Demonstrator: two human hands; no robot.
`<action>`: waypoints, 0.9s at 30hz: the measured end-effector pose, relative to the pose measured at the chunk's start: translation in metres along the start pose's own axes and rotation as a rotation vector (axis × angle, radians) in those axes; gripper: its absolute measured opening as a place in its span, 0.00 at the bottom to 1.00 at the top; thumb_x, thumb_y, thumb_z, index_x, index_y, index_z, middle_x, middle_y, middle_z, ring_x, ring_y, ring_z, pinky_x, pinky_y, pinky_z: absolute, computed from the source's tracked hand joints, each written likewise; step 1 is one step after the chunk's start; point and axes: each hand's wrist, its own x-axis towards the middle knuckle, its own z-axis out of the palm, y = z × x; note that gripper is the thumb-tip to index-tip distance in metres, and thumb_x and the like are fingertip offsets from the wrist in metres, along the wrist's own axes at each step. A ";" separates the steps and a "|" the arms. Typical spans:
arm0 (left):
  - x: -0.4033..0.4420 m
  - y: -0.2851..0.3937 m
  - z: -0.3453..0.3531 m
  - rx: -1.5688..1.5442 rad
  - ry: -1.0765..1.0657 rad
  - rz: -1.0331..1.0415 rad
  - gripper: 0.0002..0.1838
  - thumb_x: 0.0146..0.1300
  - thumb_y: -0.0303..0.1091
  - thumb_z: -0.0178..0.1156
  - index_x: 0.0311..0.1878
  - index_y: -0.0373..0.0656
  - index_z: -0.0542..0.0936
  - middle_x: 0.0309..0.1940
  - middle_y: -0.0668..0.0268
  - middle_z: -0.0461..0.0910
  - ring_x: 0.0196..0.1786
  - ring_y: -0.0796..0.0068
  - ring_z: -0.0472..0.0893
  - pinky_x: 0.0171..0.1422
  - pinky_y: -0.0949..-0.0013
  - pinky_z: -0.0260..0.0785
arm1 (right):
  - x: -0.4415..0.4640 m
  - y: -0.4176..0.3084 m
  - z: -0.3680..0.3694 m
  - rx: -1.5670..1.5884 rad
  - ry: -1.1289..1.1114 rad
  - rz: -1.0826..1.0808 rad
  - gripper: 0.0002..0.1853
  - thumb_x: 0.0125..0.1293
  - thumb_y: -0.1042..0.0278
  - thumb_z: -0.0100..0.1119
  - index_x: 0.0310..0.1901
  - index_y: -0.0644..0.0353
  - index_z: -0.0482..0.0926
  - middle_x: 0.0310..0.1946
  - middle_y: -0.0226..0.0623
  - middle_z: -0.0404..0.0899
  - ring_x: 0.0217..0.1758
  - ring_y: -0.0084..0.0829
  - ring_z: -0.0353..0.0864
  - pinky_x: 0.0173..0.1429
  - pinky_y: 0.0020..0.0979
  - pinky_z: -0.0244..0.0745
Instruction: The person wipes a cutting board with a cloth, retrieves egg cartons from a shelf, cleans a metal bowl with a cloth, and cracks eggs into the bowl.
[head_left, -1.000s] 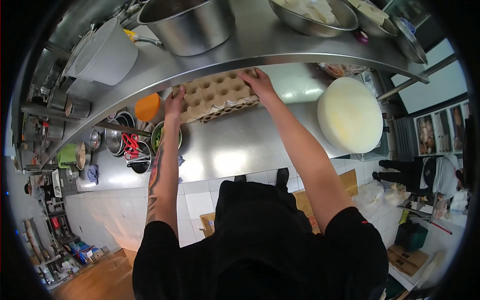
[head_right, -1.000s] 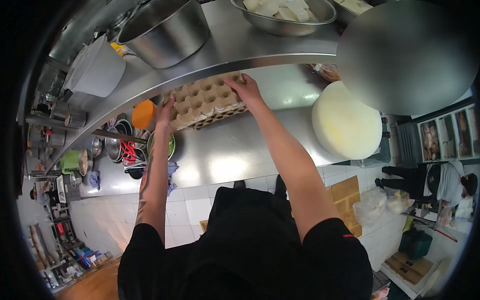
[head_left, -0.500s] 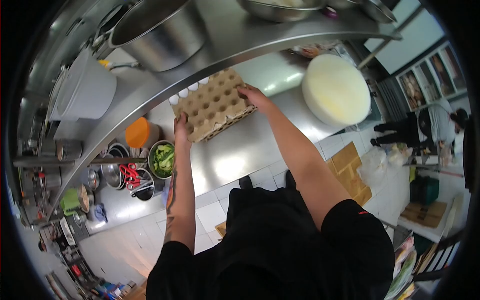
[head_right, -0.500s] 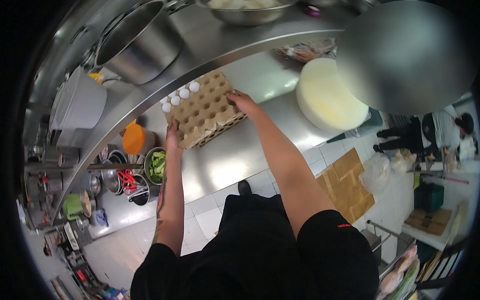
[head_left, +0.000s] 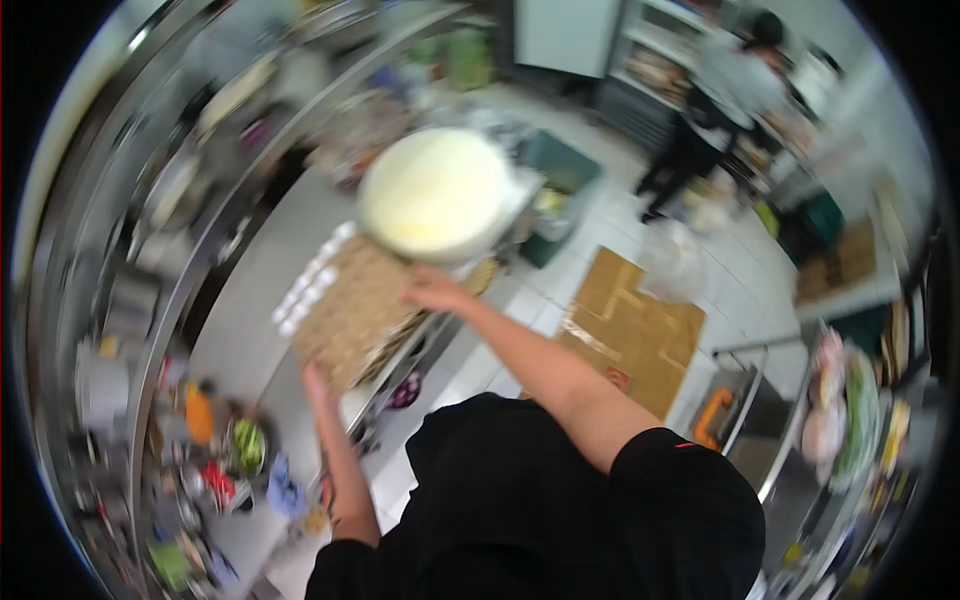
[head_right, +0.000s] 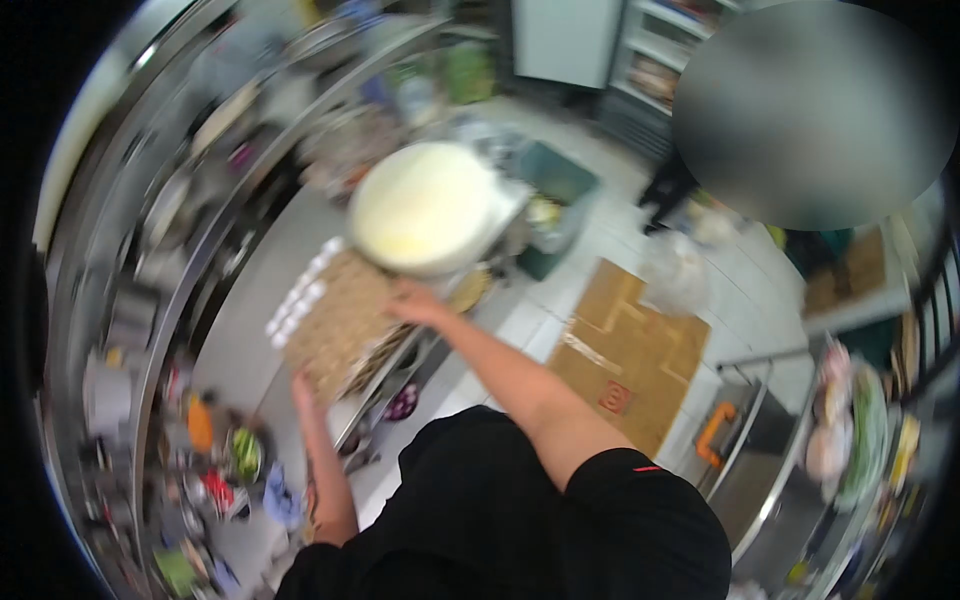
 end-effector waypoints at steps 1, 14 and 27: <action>-0.004 0.011 0.007 0.005 -0.064 -0.127 0.29 0.72 0.45 0.54 0.69 0.36 0.74 0.60 0.55 0.81 0.59 0.57 0.83 0.68 0.54 0.75 | -0.022 0.006 -0.013 0.032 -0.011 0.026 0.53 0.67 0.28 0.60 0.78 0.66 0.61 0.76 0.59 0.66 0.80 0.51 0.64 0.83 0.41 0.58; -0.093 -0.251 0.275 1.444 -0.669 -0.746 0.32 0.79 0.55 0.38 0.69 0.38 0.70 0.66 0.50 0.76 0.68 0.47 0.76 0.71 0.44 0.69 | -0.377 0.278 -0.413 -0.015 0.520 0.317 0.18 0.61 0.52 0.75 0.37 0.60 0.89 0.36 0.40 0.90 0.34 0.39 0.87 0.42 0.38 0.81; -0.115 -0.357 1.135 1.606 -1.862 0.599 0.33 0.74 0.58 0.57 0.67 0.39 0.79 0.60 0.50 0.83 0.63 0.50 0.82 0.69 0.56 0.73 | -0.731 0.375 -0.445 0.867 1.700 0.792 0.15 0.76 0.55 0.62 0.41 0.59 0.85 0.35 0.32 0.88 0.35 0.22 0.85 0.38 0.27 0.78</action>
